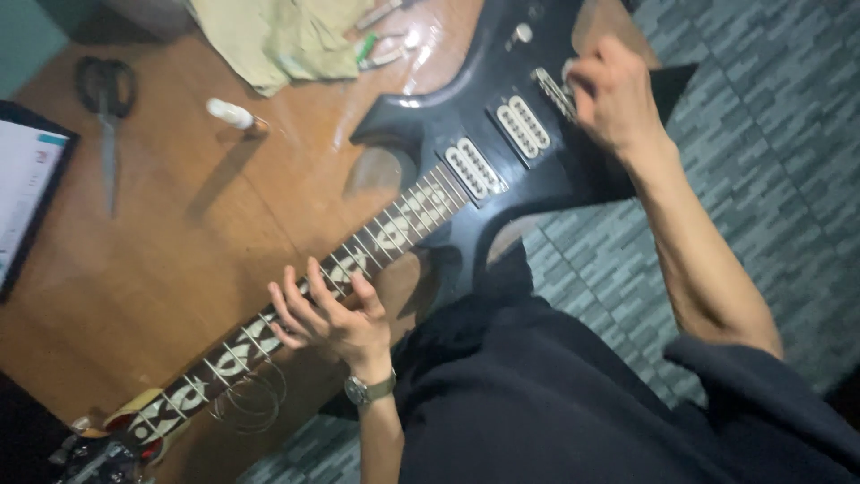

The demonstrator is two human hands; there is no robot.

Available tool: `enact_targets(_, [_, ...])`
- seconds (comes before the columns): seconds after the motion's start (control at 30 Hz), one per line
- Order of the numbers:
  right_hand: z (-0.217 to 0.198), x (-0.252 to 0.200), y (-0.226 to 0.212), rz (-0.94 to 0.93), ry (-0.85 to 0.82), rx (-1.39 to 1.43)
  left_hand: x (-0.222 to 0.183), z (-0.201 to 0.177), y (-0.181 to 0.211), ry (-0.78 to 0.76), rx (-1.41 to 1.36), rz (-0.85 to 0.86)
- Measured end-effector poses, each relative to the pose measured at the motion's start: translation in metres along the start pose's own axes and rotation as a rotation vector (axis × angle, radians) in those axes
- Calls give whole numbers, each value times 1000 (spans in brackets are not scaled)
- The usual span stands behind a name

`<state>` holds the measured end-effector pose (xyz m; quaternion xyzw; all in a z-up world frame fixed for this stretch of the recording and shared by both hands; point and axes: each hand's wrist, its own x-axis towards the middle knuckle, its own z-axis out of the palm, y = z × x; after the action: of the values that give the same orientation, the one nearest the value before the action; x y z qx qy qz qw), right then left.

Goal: Cleaning an electric guitar using a cloth and cleaning solution on a workbench.

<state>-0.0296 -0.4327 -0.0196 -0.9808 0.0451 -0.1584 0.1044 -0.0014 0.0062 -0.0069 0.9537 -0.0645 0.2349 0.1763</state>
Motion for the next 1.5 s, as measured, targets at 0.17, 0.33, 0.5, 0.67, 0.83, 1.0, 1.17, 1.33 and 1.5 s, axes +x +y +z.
enact_targets(0.17, [3,0,10,11,27,-94,-1,-2,0,-15,13,2])
enact_targets(0.33, [6,6,11,-46,-3,-97,2,2,0,0,-11,-15])
enact_targets(0.5, [37,-8,63,226,143,-262,-1,0,-4,1,3,8])
enact_targets(0.67, [8,-17,55,441,127,344,3,0,-4,26,17,21])
enact_targets(0.83, [0,-9,-1,179,41,-4,3,0,-2,41,30,39])
enact_targets(1.0, [17,3,7,319,90,-136,0,4,-4,31,17,11])
enact_targets(1.17, [22,-11,27,252,153,-149,-1,-2,-5,12,19,22])
enact_targets(1.33, [-1,-11,17,25,100,12,2,-1,-2,15,18,16])
enact_targets(1.5, [-16,-20,19,-121,-50,33,1,-1,-1,17,14,7])
